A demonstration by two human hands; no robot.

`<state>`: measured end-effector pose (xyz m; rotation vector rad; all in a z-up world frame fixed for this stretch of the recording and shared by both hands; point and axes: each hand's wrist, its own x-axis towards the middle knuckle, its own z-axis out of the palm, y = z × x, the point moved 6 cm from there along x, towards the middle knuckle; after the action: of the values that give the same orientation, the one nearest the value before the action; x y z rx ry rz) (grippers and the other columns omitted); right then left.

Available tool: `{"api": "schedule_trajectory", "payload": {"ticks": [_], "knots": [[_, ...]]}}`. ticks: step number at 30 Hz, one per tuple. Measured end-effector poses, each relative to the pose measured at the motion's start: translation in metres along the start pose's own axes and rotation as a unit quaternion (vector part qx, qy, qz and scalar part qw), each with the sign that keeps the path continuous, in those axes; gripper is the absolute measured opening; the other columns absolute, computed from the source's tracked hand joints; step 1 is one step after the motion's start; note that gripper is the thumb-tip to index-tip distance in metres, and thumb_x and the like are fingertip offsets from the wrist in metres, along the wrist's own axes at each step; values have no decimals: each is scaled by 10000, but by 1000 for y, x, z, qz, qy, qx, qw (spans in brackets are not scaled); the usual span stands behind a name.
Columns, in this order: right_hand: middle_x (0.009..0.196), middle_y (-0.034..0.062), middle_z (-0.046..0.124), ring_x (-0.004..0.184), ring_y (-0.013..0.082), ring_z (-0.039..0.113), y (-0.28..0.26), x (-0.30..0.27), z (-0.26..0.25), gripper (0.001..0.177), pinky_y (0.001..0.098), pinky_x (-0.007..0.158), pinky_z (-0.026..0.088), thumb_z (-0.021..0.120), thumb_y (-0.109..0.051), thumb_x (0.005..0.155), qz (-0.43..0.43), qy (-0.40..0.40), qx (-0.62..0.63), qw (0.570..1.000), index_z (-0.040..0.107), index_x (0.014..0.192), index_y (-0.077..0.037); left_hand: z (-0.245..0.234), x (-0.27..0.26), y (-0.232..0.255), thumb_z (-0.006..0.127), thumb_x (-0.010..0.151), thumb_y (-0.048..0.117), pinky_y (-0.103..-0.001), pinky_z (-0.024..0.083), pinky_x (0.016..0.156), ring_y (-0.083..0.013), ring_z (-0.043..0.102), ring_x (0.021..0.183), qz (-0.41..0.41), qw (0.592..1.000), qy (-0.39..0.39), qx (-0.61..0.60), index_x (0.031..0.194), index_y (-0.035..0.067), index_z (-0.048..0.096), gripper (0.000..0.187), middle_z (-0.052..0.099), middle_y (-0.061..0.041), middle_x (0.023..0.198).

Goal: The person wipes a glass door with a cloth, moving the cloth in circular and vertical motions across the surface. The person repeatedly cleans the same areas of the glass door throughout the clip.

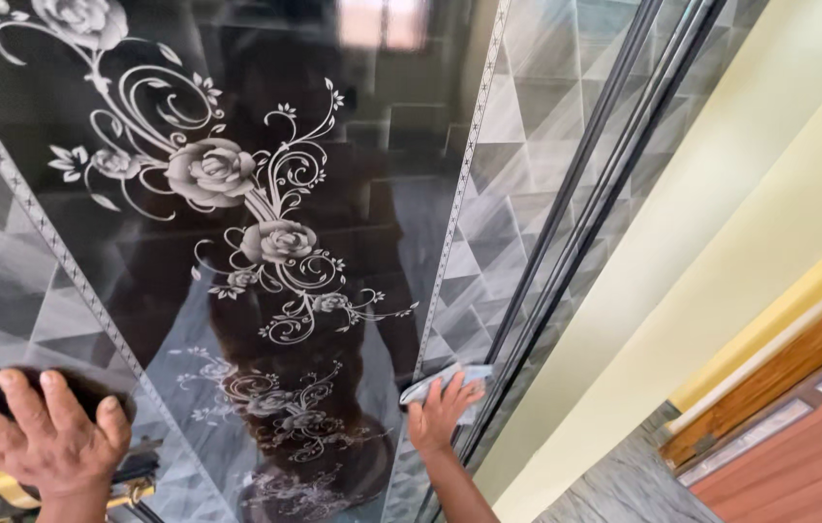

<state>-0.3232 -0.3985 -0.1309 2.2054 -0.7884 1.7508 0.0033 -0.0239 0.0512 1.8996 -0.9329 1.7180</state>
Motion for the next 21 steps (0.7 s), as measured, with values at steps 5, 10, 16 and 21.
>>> {"api": "schedule_trajectory", "payload": {"ticks": [5,10,16,21], "knots": [[1485,406,288,1360,678,231,-12,-60,-10,737,873,1040,43,531,-537,934,53,-292,-106,949,384,1418,-2,-1,1,-1,374,1173,459,-761,302,1170,-632,301,1507,1,1000,-15,-7,1535,-36,500,626,433,-312,1656],[1458,417,320,1347,662,245,-9,-50,-20,738,895,992,25,560,-550,903,47,-315,-94,943,456,1378,5,-5,2,-1,372,1166,464,-757,316,1168,-619,306,1511,-6,1000,-18,-4,1541,-32,521,639,453,-308,1657],[1588,341,261,1444,691,122,36,100,-44,678,901,1025,-13,517,-542,942,-10,-57,-101,993,438,1419,-67,-11,5,2,362,1175,453,-754,333,1174,-620,323,1500,1,1000,-5,-10,1541,-46,534,643,468,-315,1653],[1692,317,157,1564,593,92,33,261,-102,716,829,1160,-13,334,-577,1081,-31,47,-64,996,330,1605,-89,-12,13,4,366,1169,448,-749,337,1164,-627,347,1489,0,1000,6,-4,1531,-39,545,633,506,-316,1636]]}}
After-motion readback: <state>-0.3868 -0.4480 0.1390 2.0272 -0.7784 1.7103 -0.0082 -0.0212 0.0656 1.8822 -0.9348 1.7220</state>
